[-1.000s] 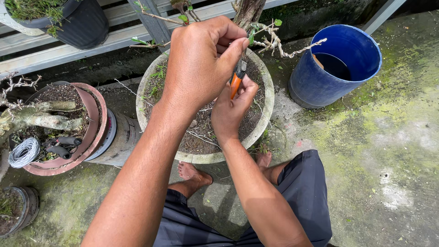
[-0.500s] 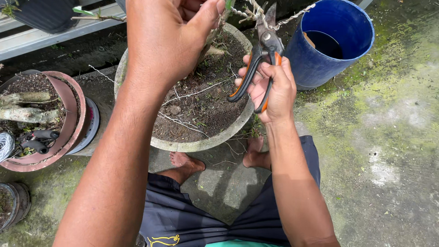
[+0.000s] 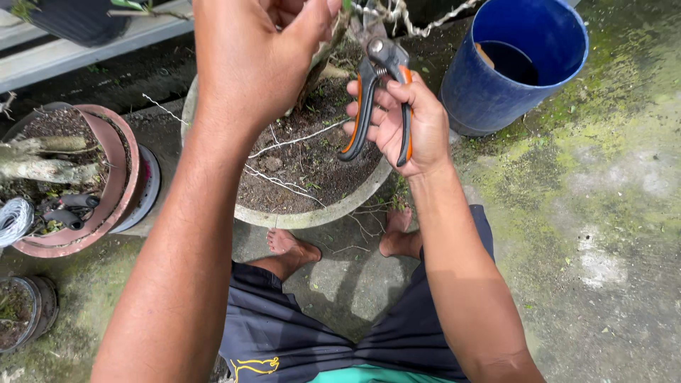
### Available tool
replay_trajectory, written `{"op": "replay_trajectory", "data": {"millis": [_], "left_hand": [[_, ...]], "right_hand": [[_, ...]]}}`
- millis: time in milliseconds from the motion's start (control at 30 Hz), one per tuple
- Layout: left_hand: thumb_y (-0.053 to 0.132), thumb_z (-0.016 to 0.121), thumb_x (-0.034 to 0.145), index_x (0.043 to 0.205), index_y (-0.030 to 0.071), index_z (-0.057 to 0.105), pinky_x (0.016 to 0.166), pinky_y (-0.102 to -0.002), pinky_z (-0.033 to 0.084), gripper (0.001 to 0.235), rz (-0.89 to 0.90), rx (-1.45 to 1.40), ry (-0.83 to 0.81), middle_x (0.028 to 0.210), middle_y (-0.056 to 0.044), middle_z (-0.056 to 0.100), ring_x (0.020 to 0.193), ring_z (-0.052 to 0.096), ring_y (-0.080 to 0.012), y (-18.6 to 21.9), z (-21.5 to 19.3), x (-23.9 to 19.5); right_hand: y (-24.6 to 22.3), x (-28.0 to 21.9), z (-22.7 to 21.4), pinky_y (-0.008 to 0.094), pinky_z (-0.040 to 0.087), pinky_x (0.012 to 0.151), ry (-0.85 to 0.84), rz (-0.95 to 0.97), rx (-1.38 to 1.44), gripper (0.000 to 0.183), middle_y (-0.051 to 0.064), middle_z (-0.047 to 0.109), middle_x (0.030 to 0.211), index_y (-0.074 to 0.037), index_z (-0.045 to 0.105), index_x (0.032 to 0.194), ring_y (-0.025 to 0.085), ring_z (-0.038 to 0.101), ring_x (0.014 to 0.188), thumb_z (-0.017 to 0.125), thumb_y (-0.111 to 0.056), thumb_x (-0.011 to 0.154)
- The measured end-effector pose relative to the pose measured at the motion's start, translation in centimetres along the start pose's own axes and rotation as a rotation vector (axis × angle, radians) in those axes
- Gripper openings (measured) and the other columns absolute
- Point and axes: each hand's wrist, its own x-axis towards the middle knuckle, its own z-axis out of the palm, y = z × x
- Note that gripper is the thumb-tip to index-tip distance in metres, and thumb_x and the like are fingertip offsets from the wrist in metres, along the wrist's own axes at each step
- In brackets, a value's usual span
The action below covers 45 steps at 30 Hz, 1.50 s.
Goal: The person sits on the floor and wraps a thin wire around a small branch held in their hands. They then use pruning shears to trim small twigs and leaves from a potted bonsai tree.
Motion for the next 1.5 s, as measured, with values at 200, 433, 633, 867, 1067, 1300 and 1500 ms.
{"op": "replay_trajectory", "data": {"millis": [200,433,633,867,1067,1300,1500], "left_hand": [[0.011,0.078,0.094,0.096,0.012,0.081,0.060,-0.022,0.055,0.004,-0.235,-0.322,-0.041,0.073,-0.001,0.077,0.064,0.070,-0.0044,1.9,-1.2,0.2],[0.005,0.076,0.093,0.104,0.007,0.081,0.060,-0.022,0.057,0.012,-0.455,-0.452,-0.064,0.072,-0.008,0.077,0.064,0.071,-0.0082,1.7,-0.3,-1.6],[0.004,0.075,0.094,0.105,0.003,0.080,0.062,-0.026,0.060,0.012,-0.498,-0.462,-0.044,0.079,-0.016,0.079,0.070,0.076,-0.0144,2.3,-0.2,-2.6],[0.004,0.074,0.095,0.106,0.003,0.080,0.061,-0.025,0.061,0.013,-0.559,-0.494,-0.046,0.081,-0.017,0.080,0.070,0.078,-0.0150,2.2,0.4,-3.5],[0.005,0.075,0.095,0.107,0.003,0.080,0.063,-0.027,0.063,0.014,-0.588,-0.522,-0.045,0.084,-0.019,0.081,0.072,0.079,-0.0167,2.3,0.8,-4.2],[0.003,0.075,0.094,0.107,0.001,0.080,0.062,-0.025,0.064,0.014,-0.620,-0.564,-0.012,0.084,-0.021,0.080,0.070,0.077,-0.0151,2.8,0.7,-4.4],[0.003,0.076,0.094,0.108,-0.001,0.080,0.062,-0.027,0.065,0.015,-0.636,-0.573,-0.006,0.083,-0.022,0.080,0.069,0.078,-0.0156,2.4,1.2,-4.6]], "right_hand": [[0.2,1.6,-0.3,0.059,0.066,0.076,0.027,0.036,0.011,0.017,0.032,0.074,0.115,-0.014,0.059,0.112,0.041,0.077,0.088,0.060,-0.016,0.095],[-0.3,2.4,-1.1,0.061,0.066,0.086,0.025,0.126,0.003,0.023,0.027,0.077,0.114,-0.015,0.069,0.113,0.039,0.080,0.093,0.061,-0.020,0.092],[-1.0,1.7,0.3,0.070,0.057,0.096,0.000,0.172,-0.042,0.029,0.030,0.074,0.123,-0.014,0.070,0.118,0.045,0.075,0.109,0.060,-0.022,0.092],[-1.5,3.2,-0.1,0.076,0.053,0.093,0.009,0.202,-0.128,0.017,0.031,0.074,0.119,-0.021,0.060,0.108,0.050,0.074,0.108,0.061,-0.017,0.092],[0.2,3.6,-0.2,0.075,0.054,0.095,0.043,0.124,-0.171,0.019,0.030,0.074,0.120,-0.021,0.052,0.109,0.049,0.074,0.110,0.061,-0.013,0.094],[4.7,3.8,-0.5,0.057,0.063,0.091,0.052,-0.082,-0.041,0.022,0.030,0.075,0.117,-0.019,0.050,0.114,0.041,0.077,0.106,0.059,-0.012,0.096],[7.9,5.0,-1.7,0.049,0.063,0.093,0.065,-0.229,-0.075,0.029,0.026,0.073,0.124,-0.018,0.047,0.120,0.034,0.075,0.110,0.058,-0.008,0.095]]}}
